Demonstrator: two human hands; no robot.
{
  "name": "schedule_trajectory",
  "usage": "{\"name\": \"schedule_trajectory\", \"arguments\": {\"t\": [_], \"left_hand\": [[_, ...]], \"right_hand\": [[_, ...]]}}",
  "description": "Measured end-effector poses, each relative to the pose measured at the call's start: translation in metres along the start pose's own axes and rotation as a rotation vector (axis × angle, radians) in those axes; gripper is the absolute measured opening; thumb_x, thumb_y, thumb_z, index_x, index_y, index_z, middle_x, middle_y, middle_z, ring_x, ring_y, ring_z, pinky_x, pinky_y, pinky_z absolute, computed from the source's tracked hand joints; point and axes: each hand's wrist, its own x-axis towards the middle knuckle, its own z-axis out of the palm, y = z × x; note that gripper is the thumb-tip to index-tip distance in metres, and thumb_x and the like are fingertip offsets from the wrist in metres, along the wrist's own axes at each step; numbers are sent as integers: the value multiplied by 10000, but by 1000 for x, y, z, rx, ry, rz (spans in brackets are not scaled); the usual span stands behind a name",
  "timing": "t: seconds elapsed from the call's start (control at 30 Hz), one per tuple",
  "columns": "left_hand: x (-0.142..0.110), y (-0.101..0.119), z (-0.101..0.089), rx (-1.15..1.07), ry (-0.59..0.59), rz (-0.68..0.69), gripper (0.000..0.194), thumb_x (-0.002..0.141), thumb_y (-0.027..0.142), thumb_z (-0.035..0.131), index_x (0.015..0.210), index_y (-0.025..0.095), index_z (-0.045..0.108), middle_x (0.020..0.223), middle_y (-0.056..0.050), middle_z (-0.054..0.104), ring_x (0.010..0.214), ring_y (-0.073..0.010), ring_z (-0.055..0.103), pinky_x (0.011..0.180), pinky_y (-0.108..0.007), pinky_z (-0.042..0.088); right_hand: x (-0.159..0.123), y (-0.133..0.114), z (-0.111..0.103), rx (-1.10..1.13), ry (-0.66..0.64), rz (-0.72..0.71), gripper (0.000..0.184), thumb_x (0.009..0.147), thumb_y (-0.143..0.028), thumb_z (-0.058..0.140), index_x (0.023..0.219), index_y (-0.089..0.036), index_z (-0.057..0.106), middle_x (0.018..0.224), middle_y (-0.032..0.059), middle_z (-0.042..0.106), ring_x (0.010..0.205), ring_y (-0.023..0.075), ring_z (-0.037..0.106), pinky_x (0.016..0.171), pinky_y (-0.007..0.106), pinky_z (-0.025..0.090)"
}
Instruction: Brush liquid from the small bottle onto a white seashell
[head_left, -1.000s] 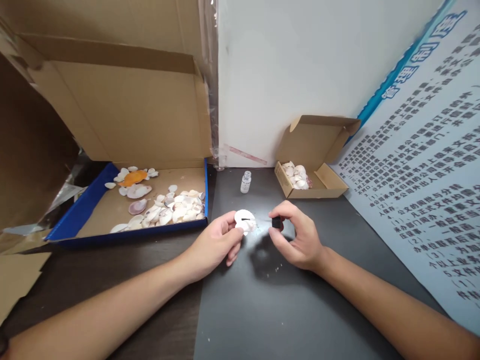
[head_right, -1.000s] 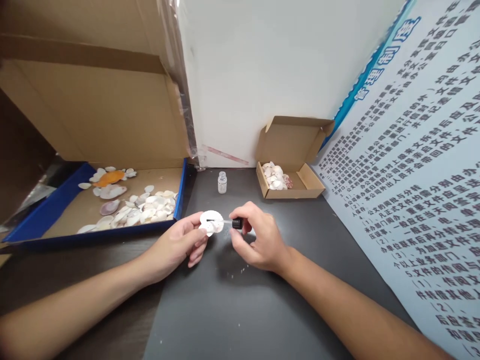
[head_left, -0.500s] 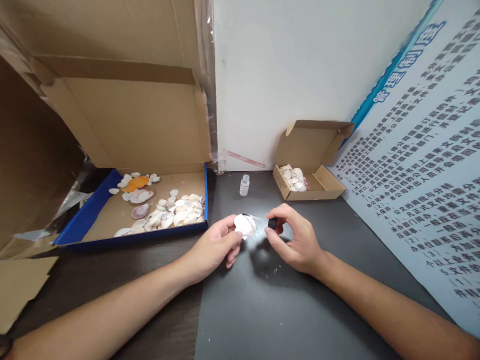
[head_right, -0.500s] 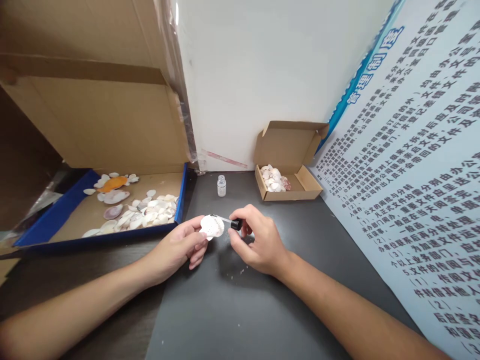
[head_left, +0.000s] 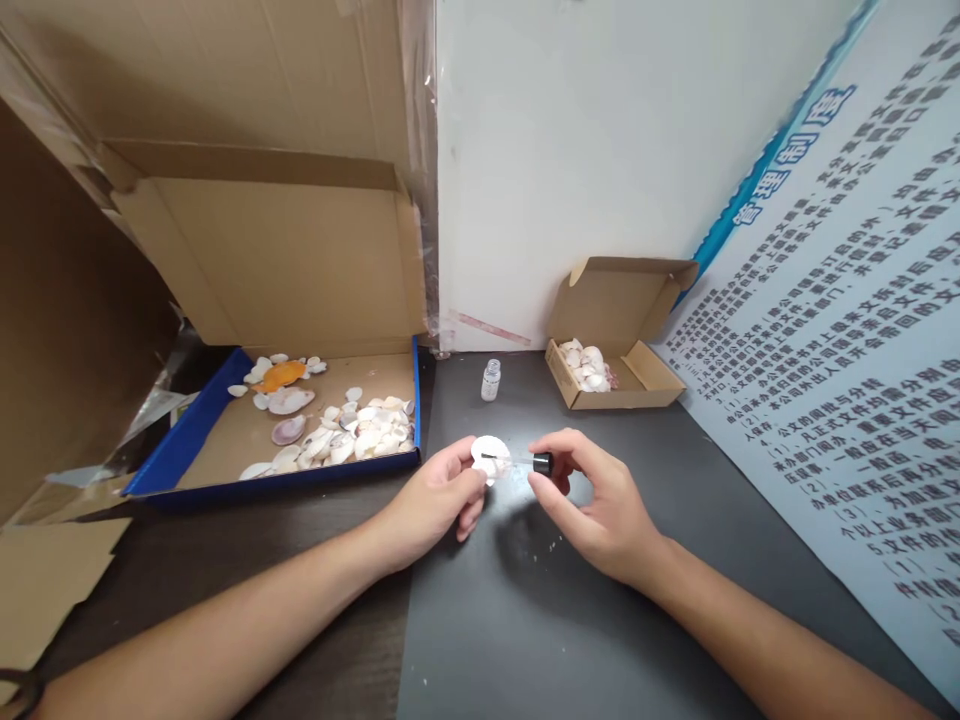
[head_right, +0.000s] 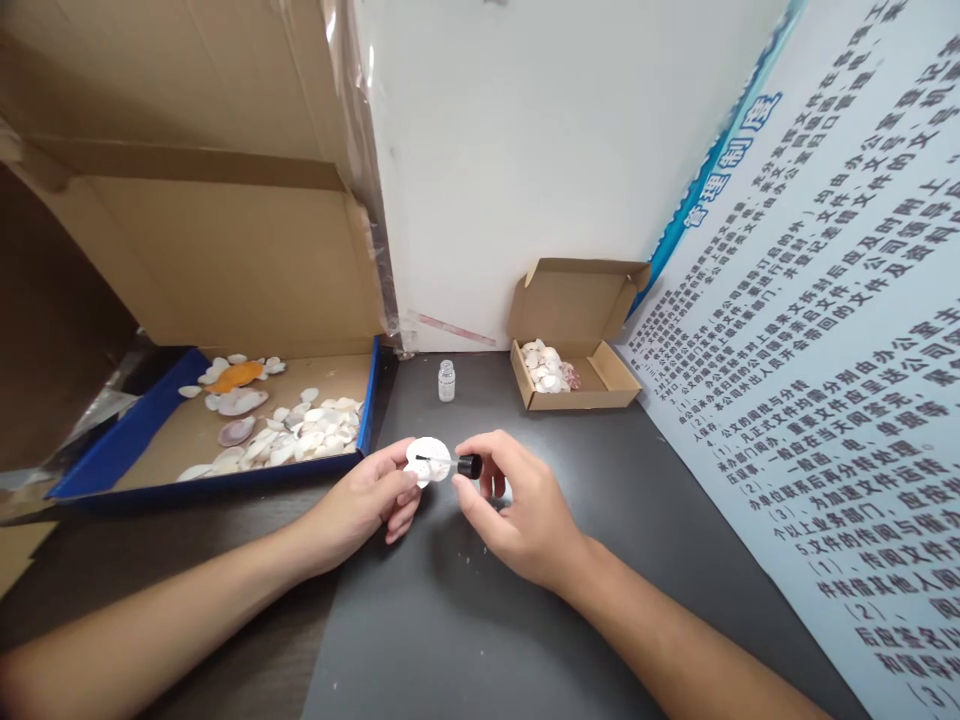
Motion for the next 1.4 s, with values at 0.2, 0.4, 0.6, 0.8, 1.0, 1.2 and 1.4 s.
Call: {"name": "schedule_trajectory", "arguments": {"t": [0.2,0.4,0.6,0.8,1.0,1.2,1.4], "left_hand": [[0,1,0,-33,7,-31,125,820,301,518,861,188,486,530,98,386,382,-45,334,387,-173,342],[-1,4,2,-80,1,-40,104,778,255,536,842,185,493,549,94,399,396,-45,348,388,-174,365],[-2,6,3,-76,7,-64,169,774,288,586,858,190,478,567,84,472,392,-52,409,392,-188,410],[-1,3,1,-37,-25,-39,184,793,294,586,892,180,479,532,93,463,384,-49,410,401,-178,405],[-1,2,1,-20,-31,-32,233,790,314,605,930,168,489,514,95,459,377,-53,406,393,-178,381],[-2,3,1,7,-40,-23,264,793,331,623,957,165,500,498,93,461,382,-59,394,412,-191,378],[-2,2,0,30,-45,-17,242,811,348,612,936,172,501,523,88,461,395,-62,397,423,-199,369]], "right_hand": [[-2,8,-4,111,-24,103,132,892,-215,558,1023,-210,541,672,-43,513,572,108,512,552,224,459],[-1,10,-6,80,-64,136,137,875,-223,583,1009,-209,555,677,-41,527,559,105,510,525,222,441],[0,9,-9,131,-45,81,151,886,-216,584,1034,-225,553,708,-37,541,592,108,521,583,233,470],[-5,2,-4,123,-49,49,177,873,-174,598,1037,-232,563,705,-42,527,581,96,508,546,210,451],[-6,1,-4,152,-26,40,187,880,-168,592,1053,-234,559,716,-40,531,588,98,510,567,220,464],[-7,3,-6,80,0,36,205,880,-151,588,1064,-239,571,754,-25,515,611,108,498,567,238,449],[-7,1,-6,174,-95,-38,243,888,-141,581,1095,-265,566,761,-30,507,617,106,498,574,237,451]]}}
